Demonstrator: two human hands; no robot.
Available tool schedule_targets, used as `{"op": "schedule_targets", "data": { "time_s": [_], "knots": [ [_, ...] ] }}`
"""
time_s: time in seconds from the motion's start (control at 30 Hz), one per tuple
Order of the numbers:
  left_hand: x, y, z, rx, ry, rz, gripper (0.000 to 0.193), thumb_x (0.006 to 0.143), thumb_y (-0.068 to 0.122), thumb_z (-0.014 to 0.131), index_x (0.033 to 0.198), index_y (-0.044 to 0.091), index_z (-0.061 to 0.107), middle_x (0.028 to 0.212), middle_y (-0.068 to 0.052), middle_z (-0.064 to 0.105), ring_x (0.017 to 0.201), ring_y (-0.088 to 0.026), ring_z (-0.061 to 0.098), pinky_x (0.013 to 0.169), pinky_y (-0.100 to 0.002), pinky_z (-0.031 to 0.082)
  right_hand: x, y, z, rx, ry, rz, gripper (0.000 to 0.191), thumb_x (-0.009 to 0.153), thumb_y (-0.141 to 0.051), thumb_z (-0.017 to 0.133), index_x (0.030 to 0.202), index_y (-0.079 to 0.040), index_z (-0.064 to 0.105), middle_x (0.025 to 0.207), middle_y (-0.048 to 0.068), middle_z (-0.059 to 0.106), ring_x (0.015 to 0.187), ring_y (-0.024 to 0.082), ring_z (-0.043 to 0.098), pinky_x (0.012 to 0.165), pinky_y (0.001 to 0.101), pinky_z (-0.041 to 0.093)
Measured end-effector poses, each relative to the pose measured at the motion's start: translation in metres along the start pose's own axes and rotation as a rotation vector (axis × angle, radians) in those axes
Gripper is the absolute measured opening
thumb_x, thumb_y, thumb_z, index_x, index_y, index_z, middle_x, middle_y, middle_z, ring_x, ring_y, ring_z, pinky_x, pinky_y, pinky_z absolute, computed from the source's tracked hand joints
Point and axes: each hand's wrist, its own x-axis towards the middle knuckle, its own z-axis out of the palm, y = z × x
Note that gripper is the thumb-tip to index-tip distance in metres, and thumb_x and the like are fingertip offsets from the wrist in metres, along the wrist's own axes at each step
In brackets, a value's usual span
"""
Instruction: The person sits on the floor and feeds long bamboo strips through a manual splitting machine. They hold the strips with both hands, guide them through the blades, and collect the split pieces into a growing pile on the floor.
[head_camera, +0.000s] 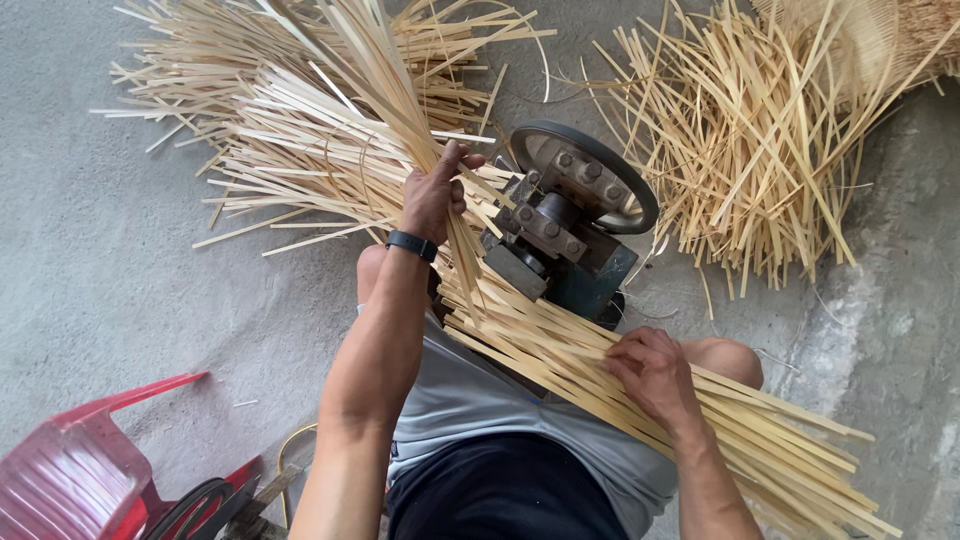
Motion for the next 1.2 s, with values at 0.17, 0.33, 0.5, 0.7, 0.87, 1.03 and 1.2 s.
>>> {"op": "schedule_targets", "data": {
  "time_s": [0.17,0.33,0.5,0.7,0.87,1.03,1.2],
  "knots": [
    [0.006,0.012,-0.011,-0.017,0.012,0.02,0.042,0.096,0.043,0.067,0.109,0.003,0.066,0.093,-0.009,0.077,0.056,-0.006,0.054,0.045,-0.02,0.047,-0.011,0.016,0.0,-0.013,-0.01,0.038,0.012,0.089,-0.021,0.074,0.091,-0.009,0.076,0.092,0.002,0.074,0.091,0.017,0.069,0.086,0.0369,0.057],
    [0.003,0.034,-0.036,-0.047,0.12,0.13,0.048,0.093,0.046,0.069,0.11,0.001,0.064,0.074,-0.004,0.064,0.062,-0.011,0.063,0.055,-0.026,0.059,-0.04,0.039,-0.044,-0.054,0.267,-0.081,0.022,0.093,-0.032,0.071,0.088,-0.012,0.077,0.092,0.003,0.074,0.094,0.022,0.07,0.087,0.0411,0.058],
    [-0.011,0.038,-0.041,-0.17,0.077,0.129,0.053,0.087,0.045,0.077,0.113,0.002,0.062,0.066,0.004,0.052,0.055,-0.008,0.054,0.044,-0.021,0.046,-0.037,0.057,-0.061,-0.135,0.336,0.141,0.026,0.1,-0.033,0.069,0.096,-0.011,0.081,0.096,0.005,0.078,0.08,0.018,0.073,0.068,0.0328,0.059],
    [-0.022,0.018,-0.027,0.053,0.138,0.094,0.056,0.084,0.039,0.087,0.113,-0.002,0.064,0.069,0.002,0.053,0.05,-0.004,0.047,0.041,-0.019,0.044,0.007,0.05,-0.018,-0.213,0.213,0.2,0.026,0.103,-0.036,0.069,0.102,-0.014,0.083,0.077,0.005,0.075,0.051,0.017,0.065,0.043,0.0295,0.05],
    [-0.019,0.0,-0.008,0.104,0.099,0.07,0.051,0.077,0.033,0.089,0.112,0.0,0.071,0.075,0.0,0.067,0.048,-0.004,0.049,0.041,-0.019,0.046,0.032,0.024,-0.011,-0.22,0.266,0.143,0.03,0.1,-0.038,0.068,0.103,-0.012,0.083,0.08,0.008,0.076,0.056,0.02,0.069,0.047,0.0335,0.052],
    [-0.011,-0.006,0.008,0.101,0.038,0.04,0.045,0.087,0.035,0.081,0.108,-0.003,0.071,0.089,-0.006,0.077,0.048,-0.004,0.046,0.039,-0.02,0.044,0.032,0.019,-0.025,-0.151,0.177,0.238,0.032,0.097,-0.042,0.068,0.102,-0.014,0.083,0.081,0.009,0.077,0.064,0.025,0.072,0.058,0.0396,0.057],
    [-0.005,-0.004,0.011,0.111,0.003,0.041,0.041,0.097,0.039,0.068,0.107,-0.001,0.07,0.094,-0.009,0.079,0.047,-0.006,0.048,0.038,-0.021,0.044,0.019,0.016,-0.021,-0.077,0.06,0.294,0.038,0.091,-0.04,0.075,0.115,-0.011,0.075,0.088,0.012,0.075,0.071,0.025,0.074,0.061,0.0387,0.062]
  ]
}}
